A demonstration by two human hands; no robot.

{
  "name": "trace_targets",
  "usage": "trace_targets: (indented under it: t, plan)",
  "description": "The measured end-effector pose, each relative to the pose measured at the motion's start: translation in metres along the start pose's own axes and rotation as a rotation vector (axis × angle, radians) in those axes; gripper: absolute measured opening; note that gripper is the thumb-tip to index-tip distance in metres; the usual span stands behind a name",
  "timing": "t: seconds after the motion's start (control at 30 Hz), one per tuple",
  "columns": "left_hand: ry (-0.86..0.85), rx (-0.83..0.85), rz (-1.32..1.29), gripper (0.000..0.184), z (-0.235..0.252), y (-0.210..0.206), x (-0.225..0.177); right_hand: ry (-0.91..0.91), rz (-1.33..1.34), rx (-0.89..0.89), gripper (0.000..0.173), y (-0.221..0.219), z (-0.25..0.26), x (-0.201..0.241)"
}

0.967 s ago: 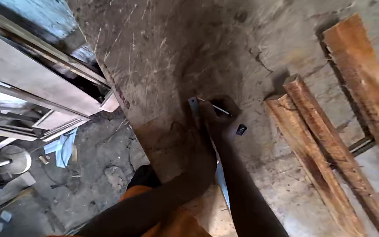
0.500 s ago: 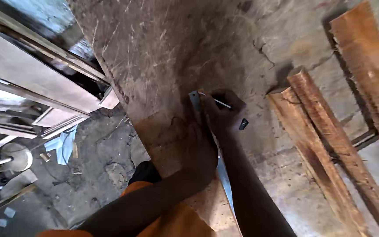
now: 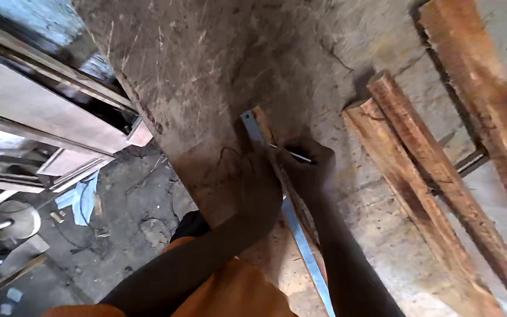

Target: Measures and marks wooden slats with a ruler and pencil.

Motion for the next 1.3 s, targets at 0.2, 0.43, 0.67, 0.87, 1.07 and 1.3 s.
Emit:
trace_targets:
  t: [0.2, 0.43, 0.67, 0.87, 1.07, 1.3]
  plan:
    - [0.096, -0.170, 0.071, 0.069, 0.006, -0.021, -0.003, -0.078, -0.010, 0.042, 0.008, 0.026, -0.048, -0.016]
    - [0.173, -0.122, 0.244, 0.086, 0.013, -0.033, -0.007, -0.191, -0.150, 0.135, 0.007, 0.064, -0.101, -0.030]
    - [0.098, 0.203, 0.071, 0.113, 0.012, 0.012, -0.006, -0.230, -0.379, 0.255, 0.010, 0.057, -0.069, -0.019]
    - [0.036, 0.195, 0.002, 0.082, 0.009, 0.005, -0.005, -0.011, -0.389, 0.238, 0.025, -0.004, 0.041, 0.010]
    - [0.050, 0.180, -0.005, 0.074, 0.006, 0.008, -0.007, 0.081, -0.257, 0.252, 0.026, -0.052, 0.139, 0.050]
    - [0.055, 0.057, 0.062, 0.062, 0.004, 0.004, -0.006, 0.014, 0.016, 0.002, 0.021, -0.004, 0.075, 0.028]
Point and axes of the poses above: each hand's wrist, its own z-axis towards the middle knuckle, its own y-axis out of the back of the hand, x = y × z, the point moved 4 cm from there along z, towards the middle knuckle, and after that the axes turned 4 degrees about -y, right-handed, at the moved point
